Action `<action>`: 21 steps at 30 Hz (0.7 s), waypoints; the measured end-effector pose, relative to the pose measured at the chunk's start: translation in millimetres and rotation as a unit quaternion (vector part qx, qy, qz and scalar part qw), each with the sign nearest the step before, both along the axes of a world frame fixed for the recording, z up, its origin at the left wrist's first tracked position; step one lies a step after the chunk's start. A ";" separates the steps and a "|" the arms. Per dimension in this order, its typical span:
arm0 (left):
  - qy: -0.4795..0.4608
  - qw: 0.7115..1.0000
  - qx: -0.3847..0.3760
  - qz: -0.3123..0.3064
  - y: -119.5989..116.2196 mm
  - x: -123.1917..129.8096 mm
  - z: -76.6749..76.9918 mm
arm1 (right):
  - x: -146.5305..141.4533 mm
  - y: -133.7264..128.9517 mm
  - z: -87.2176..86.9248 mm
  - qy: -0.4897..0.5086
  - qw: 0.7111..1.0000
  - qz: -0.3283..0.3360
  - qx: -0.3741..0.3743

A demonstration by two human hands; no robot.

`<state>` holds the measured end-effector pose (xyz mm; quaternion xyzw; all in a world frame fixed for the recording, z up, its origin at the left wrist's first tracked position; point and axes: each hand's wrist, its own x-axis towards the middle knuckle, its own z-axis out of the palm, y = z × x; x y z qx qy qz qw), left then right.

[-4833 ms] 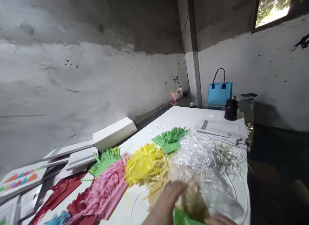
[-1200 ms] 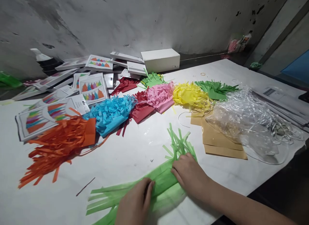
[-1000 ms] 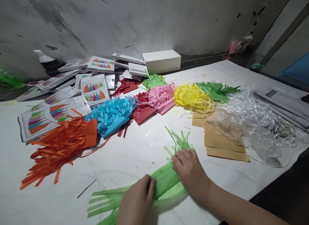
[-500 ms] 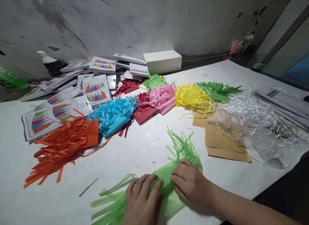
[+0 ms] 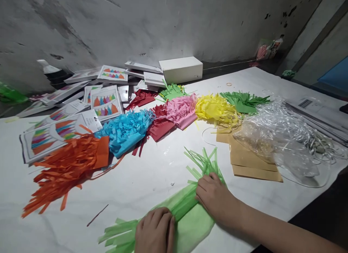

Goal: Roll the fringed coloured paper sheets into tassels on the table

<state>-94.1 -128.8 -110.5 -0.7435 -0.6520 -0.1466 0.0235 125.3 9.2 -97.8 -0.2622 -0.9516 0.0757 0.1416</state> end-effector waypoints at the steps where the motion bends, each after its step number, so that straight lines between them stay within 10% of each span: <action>1: -0.006 1.000 -0.019 0.018 2.0 1.7 0.1 | -6.4 2.7 -1.0 -0.010 1.000 -0.014 -0.001; 8: -0.016 0.991 -0.102 0.088 17.9 4.6 6.6 | -20.8 15.3 -1.6 -0.011 0.998 -0.059 0.023; 12: -0.013 0.989 -0.117 0.092 18.4 7.3 11.3 | -11.7 10.3 5.8 0.022 0.992 0.103 0.066; 15: 0.002 0.993 -0.061 0.096 15.6 10.9 14.2 | -12.0 6.1 4.6 0.039 0.977 0.186 0.099; 21: 0.007 0.994 0.107 -0.026 16.4 23.8 13.8 | -20.0 -2.3 0.9 0.059 0.982 0.149 0.102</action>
